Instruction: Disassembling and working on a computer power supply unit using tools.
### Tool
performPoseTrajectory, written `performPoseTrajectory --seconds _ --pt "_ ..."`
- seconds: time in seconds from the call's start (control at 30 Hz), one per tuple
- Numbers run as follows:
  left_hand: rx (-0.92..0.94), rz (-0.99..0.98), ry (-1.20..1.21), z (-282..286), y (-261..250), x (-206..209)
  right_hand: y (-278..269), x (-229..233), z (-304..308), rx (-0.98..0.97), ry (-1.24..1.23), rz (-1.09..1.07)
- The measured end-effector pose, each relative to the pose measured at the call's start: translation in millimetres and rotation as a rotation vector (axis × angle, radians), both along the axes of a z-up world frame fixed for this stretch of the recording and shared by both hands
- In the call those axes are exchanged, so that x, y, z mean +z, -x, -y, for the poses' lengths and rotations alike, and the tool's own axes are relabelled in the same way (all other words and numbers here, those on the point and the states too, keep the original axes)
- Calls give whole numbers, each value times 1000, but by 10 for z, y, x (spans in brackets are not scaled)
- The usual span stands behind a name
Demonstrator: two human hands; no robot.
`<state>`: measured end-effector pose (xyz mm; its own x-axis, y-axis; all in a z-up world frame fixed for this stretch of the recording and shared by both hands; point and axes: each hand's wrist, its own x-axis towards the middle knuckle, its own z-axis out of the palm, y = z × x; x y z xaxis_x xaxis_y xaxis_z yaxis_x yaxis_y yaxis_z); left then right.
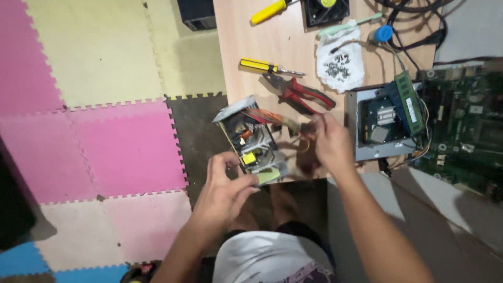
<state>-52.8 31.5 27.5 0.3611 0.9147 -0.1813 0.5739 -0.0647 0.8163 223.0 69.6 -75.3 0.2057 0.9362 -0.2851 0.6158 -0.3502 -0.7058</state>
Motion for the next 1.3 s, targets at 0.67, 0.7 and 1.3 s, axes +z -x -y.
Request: performPoseTrajectory --seconds 0.67,0.7,1.3 --pt "-73 -79 -62 -58 47 -14 912 -36 -1817 891 -361 491" --pt "-77 -82 -37 -40 41 -21 888 -47 -1743 893 -339 476" --pt "-68 -97 74 -138 -58 87 -218 483 593 -587 -300 -974"
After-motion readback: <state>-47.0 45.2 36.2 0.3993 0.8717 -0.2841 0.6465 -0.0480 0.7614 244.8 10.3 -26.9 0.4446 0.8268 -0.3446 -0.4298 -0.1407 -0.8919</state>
